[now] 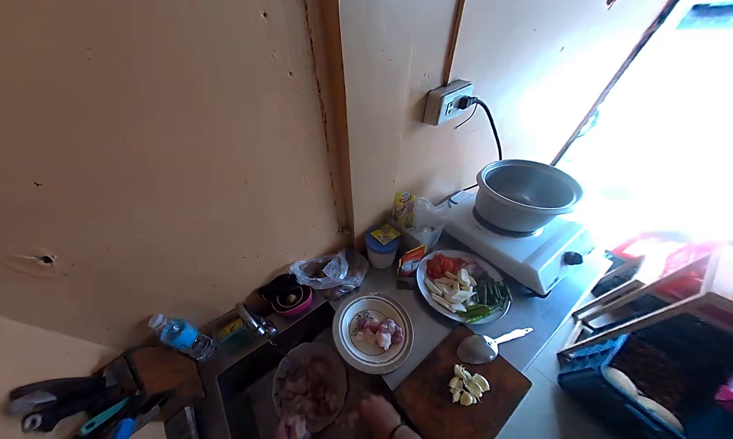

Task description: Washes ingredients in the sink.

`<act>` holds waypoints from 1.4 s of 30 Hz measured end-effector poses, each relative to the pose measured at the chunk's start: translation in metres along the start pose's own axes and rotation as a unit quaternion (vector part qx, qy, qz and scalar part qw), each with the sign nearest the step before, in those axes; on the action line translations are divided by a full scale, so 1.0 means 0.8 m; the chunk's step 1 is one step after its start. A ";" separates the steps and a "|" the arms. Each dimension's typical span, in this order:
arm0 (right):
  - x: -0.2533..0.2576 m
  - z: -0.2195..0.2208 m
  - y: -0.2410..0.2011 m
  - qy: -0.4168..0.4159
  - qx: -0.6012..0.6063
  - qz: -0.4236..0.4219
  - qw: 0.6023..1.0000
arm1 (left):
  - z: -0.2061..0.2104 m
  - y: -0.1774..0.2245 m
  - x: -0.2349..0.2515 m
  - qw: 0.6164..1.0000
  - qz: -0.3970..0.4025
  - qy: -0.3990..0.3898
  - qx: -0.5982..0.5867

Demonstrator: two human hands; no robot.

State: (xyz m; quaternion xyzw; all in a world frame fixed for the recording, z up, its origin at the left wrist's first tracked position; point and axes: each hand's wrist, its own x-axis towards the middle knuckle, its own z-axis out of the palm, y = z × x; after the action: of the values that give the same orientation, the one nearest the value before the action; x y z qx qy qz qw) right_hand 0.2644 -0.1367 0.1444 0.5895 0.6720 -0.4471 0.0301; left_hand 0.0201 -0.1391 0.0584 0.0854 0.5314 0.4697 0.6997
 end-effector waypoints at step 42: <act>0.226 0.009 -0.085 0.183 0.466 -0.061 0.864 | 0.093 0.057 0.087 0.998 0.058 0.031 -0.004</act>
State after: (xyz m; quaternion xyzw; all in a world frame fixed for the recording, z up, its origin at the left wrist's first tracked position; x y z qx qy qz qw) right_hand 0.1505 0.0033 0.0763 0.5638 0.4137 -0.5931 -0.3990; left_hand 0.0553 -0.0344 0.0717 0.0989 0.5448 0.5144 0.6548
